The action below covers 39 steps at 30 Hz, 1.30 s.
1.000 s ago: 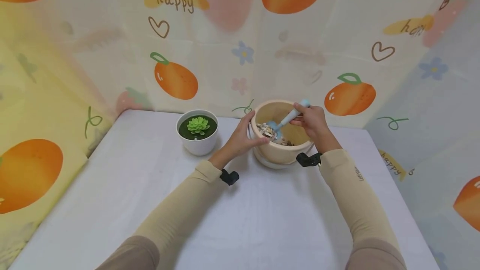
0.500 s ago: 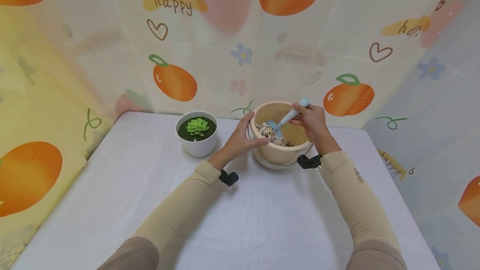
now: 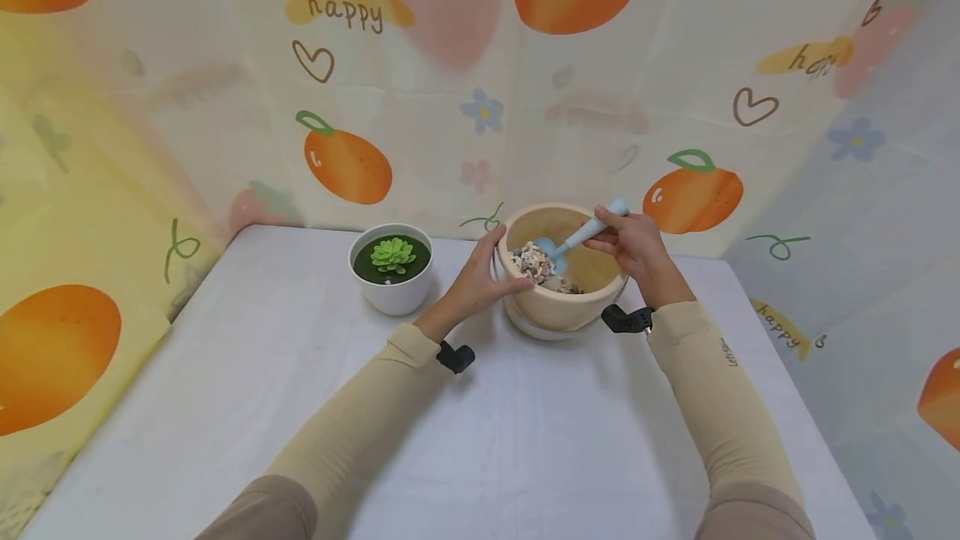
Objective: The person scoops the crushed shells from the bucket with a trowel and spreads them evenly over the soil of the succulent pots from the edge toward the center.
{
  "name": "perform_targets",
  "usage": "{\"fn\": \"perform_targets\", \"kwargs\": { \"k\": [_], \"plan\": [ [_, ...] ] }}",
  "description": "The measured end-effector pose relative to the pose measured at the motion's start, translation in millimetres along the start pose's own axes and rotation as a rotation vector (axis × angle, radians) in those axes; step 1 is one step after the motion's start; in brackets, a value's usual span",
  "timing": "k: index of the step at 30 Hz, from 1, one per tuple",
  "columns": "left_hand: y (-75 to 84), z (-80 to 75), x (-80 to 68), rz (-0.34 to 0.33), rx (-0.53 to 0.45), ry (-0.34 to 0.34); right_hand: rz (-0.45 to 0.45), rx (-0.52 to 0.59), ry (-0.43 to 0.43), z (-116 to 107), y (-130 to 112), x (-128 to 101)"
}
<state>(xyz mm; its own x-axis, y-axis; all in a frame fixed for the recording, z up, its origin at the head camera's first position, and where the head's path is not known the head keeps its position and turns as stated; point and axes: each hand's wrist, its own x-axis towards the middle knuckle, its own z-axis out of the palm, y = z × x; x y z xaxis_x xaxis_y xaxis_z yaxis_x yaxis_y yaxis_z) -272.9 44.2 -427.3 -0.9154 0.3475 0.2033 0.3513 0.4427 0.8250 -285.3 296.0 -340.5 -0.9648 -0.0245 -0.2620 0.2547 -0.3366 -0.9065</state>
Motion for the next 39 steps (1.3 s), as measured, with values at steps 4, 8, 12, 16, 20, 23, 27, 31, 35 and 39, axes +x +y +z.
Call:
{"fn": "perform_targets", "kwargs": {
  "k": [4,8,12,16,20,23,27,31,35,39],
  "plan": [
    [-1.0,0.4,-0.2,0.001,0.003,0.005,-0.011,0.001,-0.015,0.1,2.2,-0.3],
    [-1.7,0.7,0.5,0.003,-0.002,0.010,-0.019,-0.016,-0.014,0.7,2.2,-1.2],
    [-1.9,0.6,1.2,0.011,0.002,0.009,-0.007,0.001,-0.017,-1.8,-0.2,-1.0],
    [-1.8,1.2,1.2,0.012,0.009,0.005,0.035,0.083,-0.040,-8.2,-3.5,-0.7],
    [-1.9,1.6,1.4,0.010,0.006,0.008,0.075,0.185,-0.062,-16.1,-5.2,-1.5],
    [-1.7,1.5,1.5,0.011,0.007,0.010,0.089,0.263,-0.057,-21.6,-5.5,-3.5],
    [-1.0,1.6,1.3,0.007,0.008,0.005,0.063,0.381,-0.039,-28.6,-4.5,-7.6],
    [-0.3,1.5,1.5,0.004,0.009,0.004,0.007,0.488,-0.016,-32.5,-3.2,-11.0],
    [0.5,0.7,2.0,0.004,0.013,0.005,-0.059,0.494,0.050,-31.7,-1.0,-15.4],
    [2.1,-1.3,2.6,0.007,0.020,0.005,-0.117,0.465,0.103,-29.8,2.7,-18.9]
  ]
}}
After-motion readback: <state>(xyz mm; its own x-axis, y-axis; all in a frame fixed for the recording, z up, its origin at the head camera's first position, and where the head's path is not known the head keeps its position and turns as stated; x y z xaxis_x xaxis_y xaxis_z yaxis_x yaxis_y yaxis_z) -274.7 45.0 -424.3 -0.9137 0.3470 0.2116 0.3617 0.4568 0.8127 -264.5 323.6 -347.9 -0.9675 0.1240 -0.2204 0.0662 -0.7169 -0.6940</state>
